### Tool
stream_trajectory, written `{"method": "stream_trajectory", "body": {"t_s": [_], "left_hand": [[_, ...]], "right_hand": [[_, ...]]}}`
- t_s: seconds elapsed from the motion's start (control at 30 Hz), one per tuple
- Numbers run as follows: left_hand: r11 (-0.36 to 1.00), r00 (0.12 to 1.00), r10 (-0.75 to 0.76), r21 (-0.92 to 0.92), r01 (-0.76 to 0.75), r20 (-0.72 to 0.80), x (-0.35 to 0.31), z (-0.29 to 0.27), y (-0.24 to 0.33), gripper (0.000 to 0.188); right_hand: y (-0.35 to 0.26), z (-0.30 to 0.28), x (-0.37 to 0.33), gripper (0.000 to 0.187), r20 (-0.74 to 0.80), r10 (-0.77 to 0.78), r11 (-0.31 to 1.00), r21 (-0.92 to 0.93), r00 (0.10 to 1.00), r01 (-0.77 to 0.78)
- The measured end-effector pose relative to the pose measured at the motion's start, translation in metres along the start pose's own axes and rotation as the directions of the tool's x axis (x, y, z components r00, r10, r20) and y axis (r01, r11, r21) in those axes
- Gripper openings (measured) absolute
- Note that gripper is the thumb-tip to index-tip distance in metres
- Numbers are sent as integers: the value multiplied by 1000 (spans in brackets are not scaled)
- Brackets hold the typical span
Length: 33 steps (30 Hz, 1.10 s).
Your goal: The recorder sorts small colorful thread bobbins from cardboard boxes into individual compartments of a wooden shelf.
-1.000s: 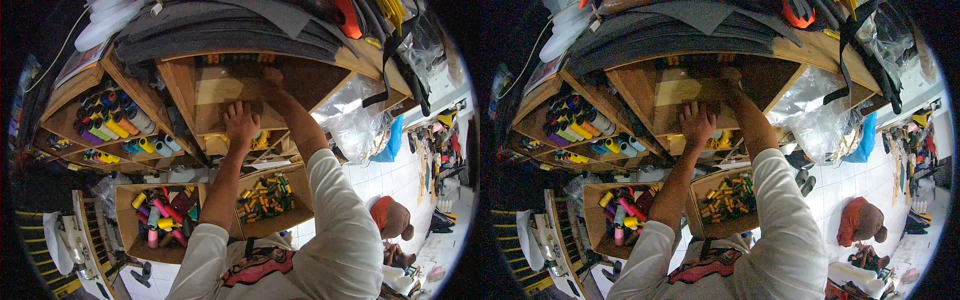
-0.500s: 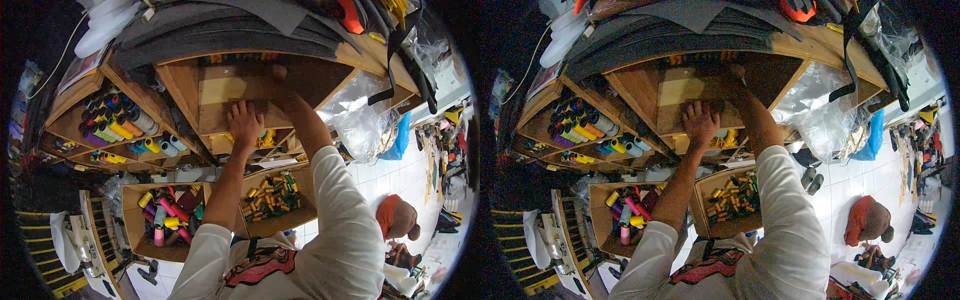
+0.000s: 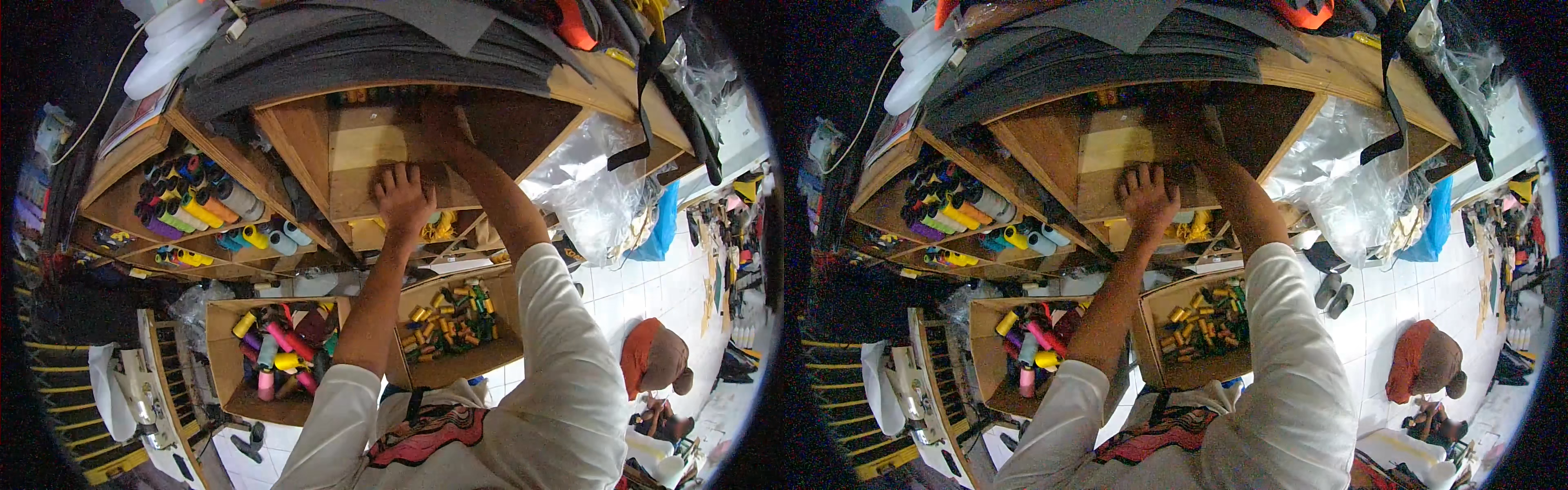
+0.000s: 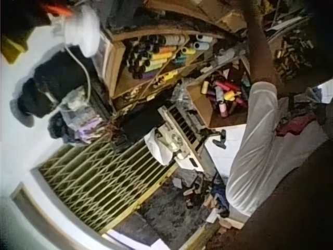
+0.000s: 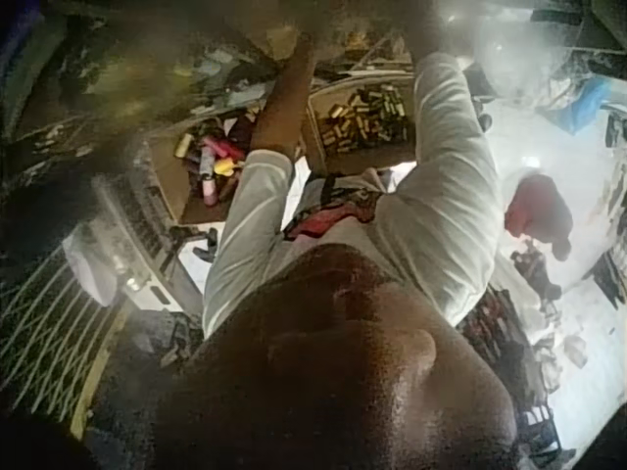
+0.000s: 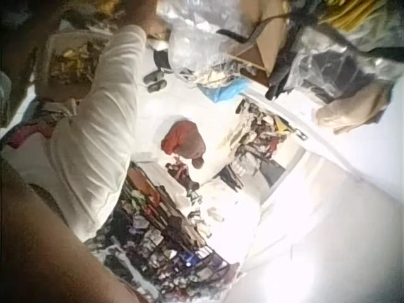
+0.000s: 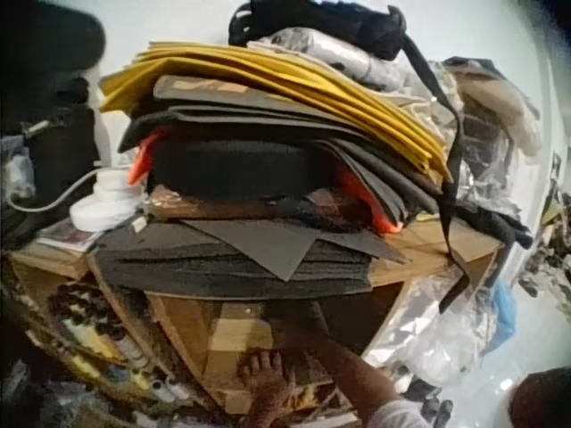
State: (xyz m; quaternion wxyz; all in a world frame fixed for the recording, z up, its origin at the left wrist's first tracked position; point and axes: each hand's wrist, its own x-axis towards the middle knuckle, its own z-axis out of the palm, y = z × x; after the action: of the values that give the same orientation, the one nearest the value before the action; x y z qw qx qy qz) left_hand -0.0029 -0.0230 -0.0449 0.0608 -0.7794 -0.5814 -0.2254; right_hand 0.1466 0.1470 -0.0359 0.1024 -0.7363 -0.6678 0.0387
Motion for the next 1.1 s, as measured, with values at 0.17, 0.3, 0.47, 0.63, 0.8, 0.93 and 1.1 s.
{"method": "stream_trajectory", "body": {"t_s": [0.17,0.3,0.47,0.63,0.8,0.93,1.1], "left_hand": [[1000,1000,-11,-26,11,25,-1,3,-1,55],[999,999,-12,-39,14,45,2,4,-1,54],[1000,1000,-5,-22,4,-22,0,4,0,51],[1000,999,-10,16,10,47,0,4,1,51],[1000,1000,0,3,0,-2,0,5,-1,51],[997,999,-30,-65,32,34,2,7,0,50],[999,998,-6,-32,7,57,1,6,0,51]], "right_hand": [[-4,0,4,36,-1,-6,1000,28,1000,6],[-4,0,8,36,-1,-3,999,41,1000,3],[-4,0,9,36,2,-5,999,52,1000,5],[-3,0,13,37,5,-9,999,54,1000,9],[-3,-1,15,37,2,-9,998,67,1000,9],[-3,-2,19,37,3,-8,997,73,1000,8],[-4,1,21,38,4,-7,997,83,1000,6]]}}
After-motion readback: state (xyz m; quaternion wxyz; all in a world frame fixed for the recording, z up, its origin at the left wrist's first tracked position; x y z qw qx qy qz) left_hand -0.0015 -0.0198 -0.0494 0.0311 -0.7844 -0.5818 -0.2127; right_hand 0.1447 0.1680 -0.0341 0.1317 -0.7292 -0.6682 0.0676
